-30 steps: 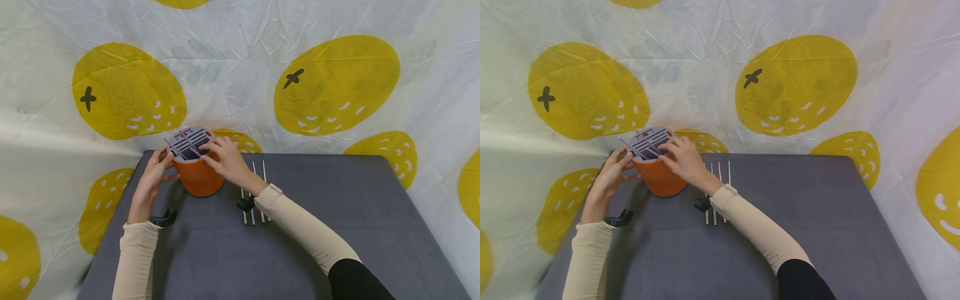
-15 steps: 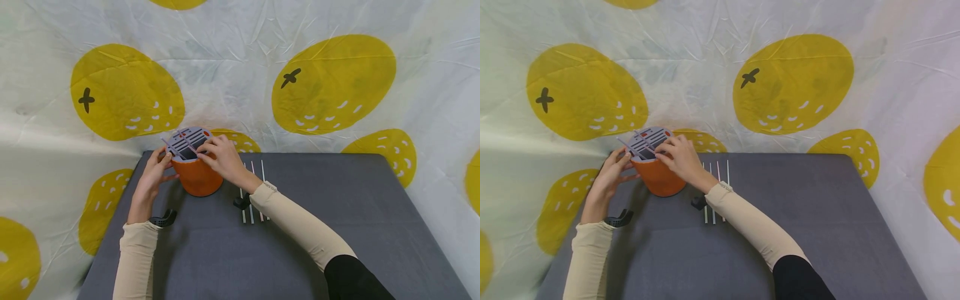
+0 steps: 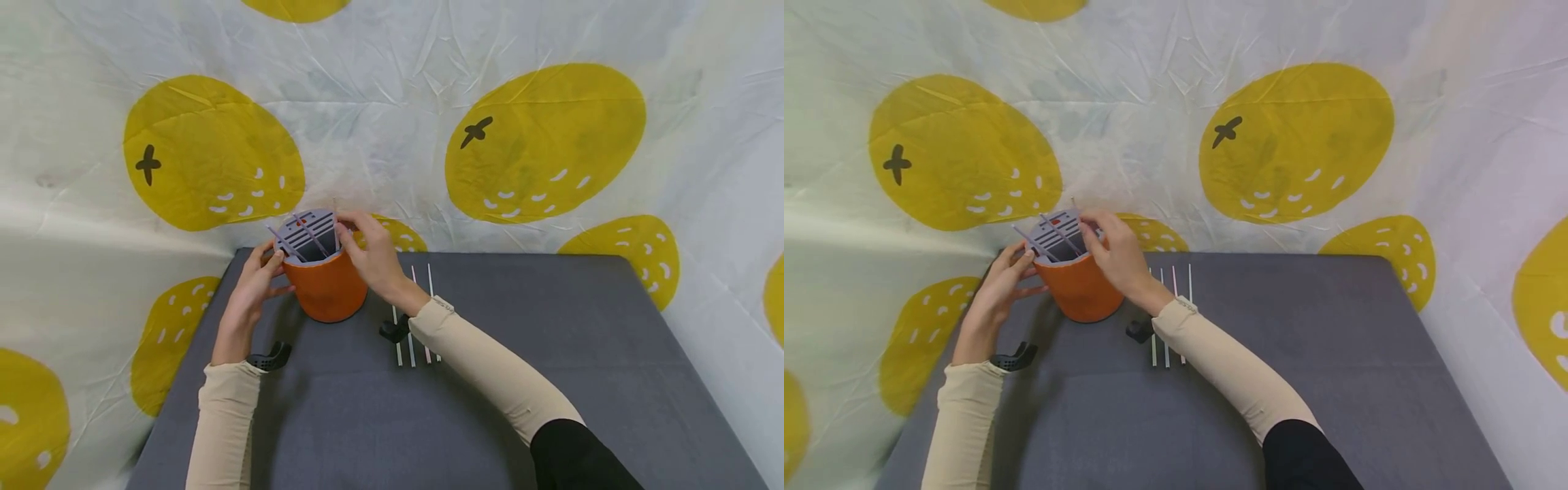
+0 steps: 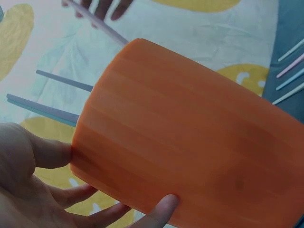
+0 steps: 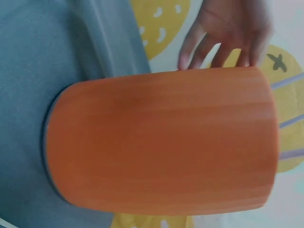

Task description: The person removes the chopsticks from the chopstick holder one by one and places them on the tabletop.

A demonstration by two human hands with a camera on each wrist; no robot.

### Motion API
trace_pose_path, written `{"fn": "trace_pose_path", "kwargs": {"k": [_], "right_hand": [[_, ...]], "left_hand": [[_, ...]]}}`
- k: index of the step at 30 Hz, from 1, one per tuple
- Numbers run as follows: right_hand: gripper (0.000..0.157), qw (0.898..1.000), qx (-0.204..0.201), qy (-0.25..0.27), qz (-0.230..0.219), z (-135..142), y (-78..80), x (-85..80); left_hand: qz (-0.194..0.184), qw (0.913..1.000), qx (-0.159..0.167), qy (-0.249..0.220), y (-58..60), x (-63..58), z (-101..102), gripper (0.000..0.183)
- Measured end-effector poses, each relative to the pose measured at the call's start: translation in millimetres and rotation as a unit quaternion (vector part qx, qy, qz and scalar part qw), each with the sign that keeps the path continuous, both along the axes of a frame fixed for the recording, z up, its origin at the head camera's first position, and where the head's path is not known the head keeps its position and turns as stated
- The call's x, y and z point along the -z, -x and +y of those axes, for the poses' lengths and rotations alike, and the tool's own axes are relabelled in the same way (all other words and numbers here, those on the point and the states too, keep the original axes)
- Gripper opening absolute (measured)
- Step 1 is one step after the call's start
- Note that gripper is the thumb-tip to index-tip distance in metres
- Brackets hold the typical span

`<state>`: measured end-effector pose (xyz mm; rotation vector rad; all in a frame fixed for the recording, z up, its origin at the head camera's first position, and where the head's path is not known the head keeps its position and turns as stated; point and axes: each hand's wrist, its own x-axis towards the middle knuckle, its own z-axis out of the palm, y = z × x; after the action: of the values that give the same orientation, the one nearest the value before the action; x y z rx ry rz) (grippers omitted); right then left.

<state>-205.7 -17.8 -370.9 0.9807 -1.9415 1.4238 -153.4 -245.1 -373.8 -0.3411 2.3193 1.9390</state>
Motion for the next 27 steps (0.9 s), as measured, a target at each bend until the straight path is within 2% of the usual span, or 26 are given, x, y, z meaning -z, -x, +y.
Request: {"fn": "trace_pose_path", "kwargs": {"k": [3, 6, 10, 14, 16, 19, 23, 27], "right_hand": [[0.019, 0.999, 0.004, 0.053, 0.013, 2.5, -4.4, -6.7], [0.018, 0.993, 0.003, 0.116, 0.007, 6.6, -9.0, -16.3], [0.016, 0.975, -0.02, 0.218, -0.04, 14.2, -15.5, -30.3], [0.016, 0.948, -0.043, 0.303, -0.094, 23.4, -12.7, -36.6], [0.015, 0.934, -0.038, 0.333, -0.121, 28.3, -5.8, -34.4], [0.016, 0.909, -0.033, 0.379, -0.169, 35.9, 4.8, -28.1], [0.019, 0.871, -0.025, 0.426, -0.244, 47.7, 11.4, -20.8], [0.017, 0.837, 0.001, 0.438, -0.328, 61.0, 12.5, -11.5]], "left_hand": [[0.001, 1.0, -0.001, -0.003, -0.4, 1.8, 0.1, 0.064], [0.006, 1.0, 0.0, -0.006, -0.9, 3.3, -0.2, 0.064], [0.009, 0.9999, -0.001, -0.006, -1.5, 5.0, -0.3, 0.064], [0.007, 1.0, -0.003, -0.005, -2.1, 6.0, -0.6, 0.064], [0.005, 1.0, -0.004, -0.005, -2.7, 6.0, -0.7, 0.063], [0.004, 1.0, -0.003, -0.004, -3.6, 6.3, -1.0, 0.063], [0.006, 1.0, -0.004, -0.002, -4.1, 6.9, -0.8, 0.064], [0.007, 1.0, -0.004, 0.002, -4.1, 7.1, -0.8, 0.063]]}}
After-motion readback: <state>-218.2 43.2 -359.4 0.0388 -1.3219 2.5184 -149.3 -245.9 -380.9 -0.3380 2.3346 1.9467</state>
